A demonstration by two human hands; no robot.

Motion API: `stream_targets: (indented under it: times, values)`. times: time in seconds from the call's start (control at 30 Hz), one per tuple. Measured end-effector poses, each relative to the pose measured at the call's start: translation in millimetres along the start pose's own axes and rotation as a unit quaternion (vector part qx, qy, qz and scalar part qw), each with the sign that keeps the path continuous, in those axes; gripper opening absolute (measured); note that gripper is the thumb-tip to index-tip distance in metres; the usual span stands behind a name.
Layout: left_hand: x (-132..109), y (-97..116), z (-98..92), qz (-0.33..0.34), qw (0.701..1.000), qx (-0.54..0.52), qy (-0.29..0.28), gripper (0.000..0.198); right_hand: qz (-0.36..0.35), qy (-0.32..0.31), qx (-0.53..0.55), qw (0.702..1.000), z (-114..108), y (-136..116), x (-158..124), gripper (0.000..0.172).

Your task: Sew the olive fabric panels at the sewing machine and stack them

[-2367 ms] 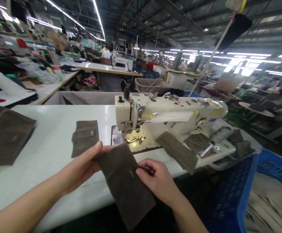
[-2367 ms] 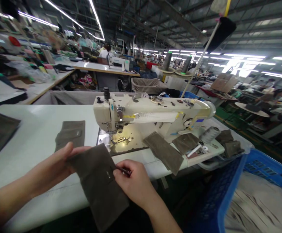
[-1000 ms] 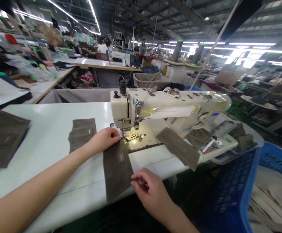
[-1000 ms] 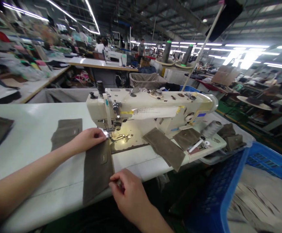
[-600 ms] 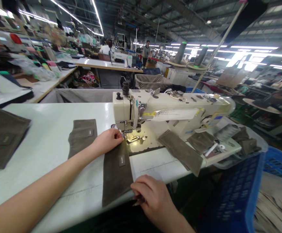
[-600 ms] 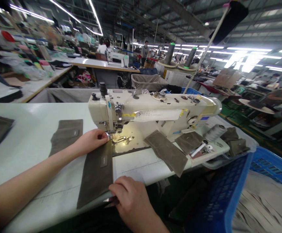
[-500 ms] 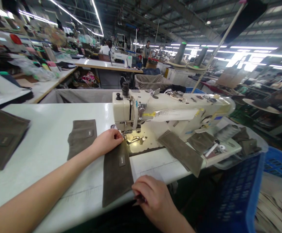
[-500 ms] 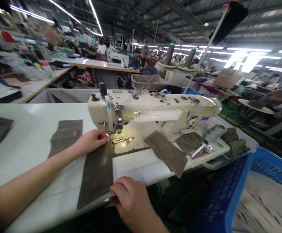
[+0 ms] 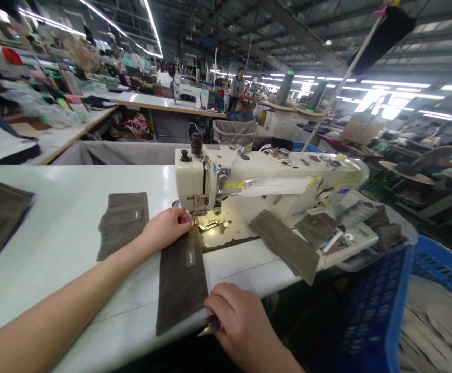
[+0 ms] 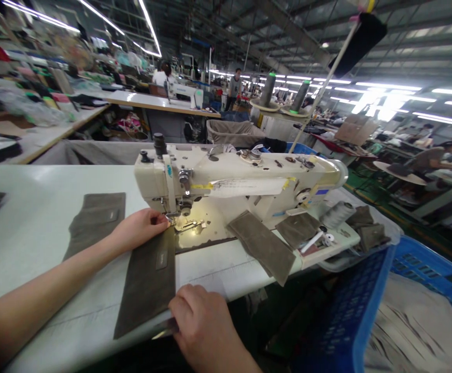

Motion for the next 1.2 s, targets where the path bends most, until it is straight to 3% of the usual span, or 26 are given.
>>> stream_targets:
  times: [0.5,0.73,0.83,0.9,1.03,1.1,1.2]
  values:
    - [2.3,-0.5,-0.5,-0.009,1.0,0.027,-0.008,0.027,0.021,-0.084,0.0,0.996,-6.5,2.5,13.1,0.018]
    - [2.0,2.4,-4.8,0.019,0.999,0.046,0.001,0.025,0.023,-0.102,-0.005,0.995,-8.1,2.5,14.3,0.017]
    - [-21.5,10.8,-9.1,0.065,0.991,0.103,0.061,0.027,0.025,-0.091,0.005,0.996,-9.2,1.6,10.1,0.017]
    - [-52.6,20.0,-7.4,0.142,0.969,0.165,0.113,0.028,0.023,-0.077,0.01,0.997,-9.9,1.0,5.6,0.019]
    - [-130.0,36.9,13.3,0.387,0.914,0.109,0.058,0.027,0.011,-0.065,0.009,0.998,-8.0,1.8,-4.3,0.029]
    - [-156.7,39.0,19.3,0.437,0.883,0.141,0.097,0.035,0.007,-0.065,0.006,0.998,-6.2,3.0,-7.6,0.036]
    - [-171.4,38.0,21.0,0.463,0.854,0.175,0.158,0.041,0.002,-0.063,0.004,0.998,-4.9,4.6,-9.1,0.038]
Point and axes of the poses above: each hand's wrist, its own x-axis towards the middle knuckle, its own z-axis out of the palm, y = z × x, the point moved 3 cm from there along x, towards the middle knuckle, and after that the axes turned 1 degree about x, right-handed, at the moved point
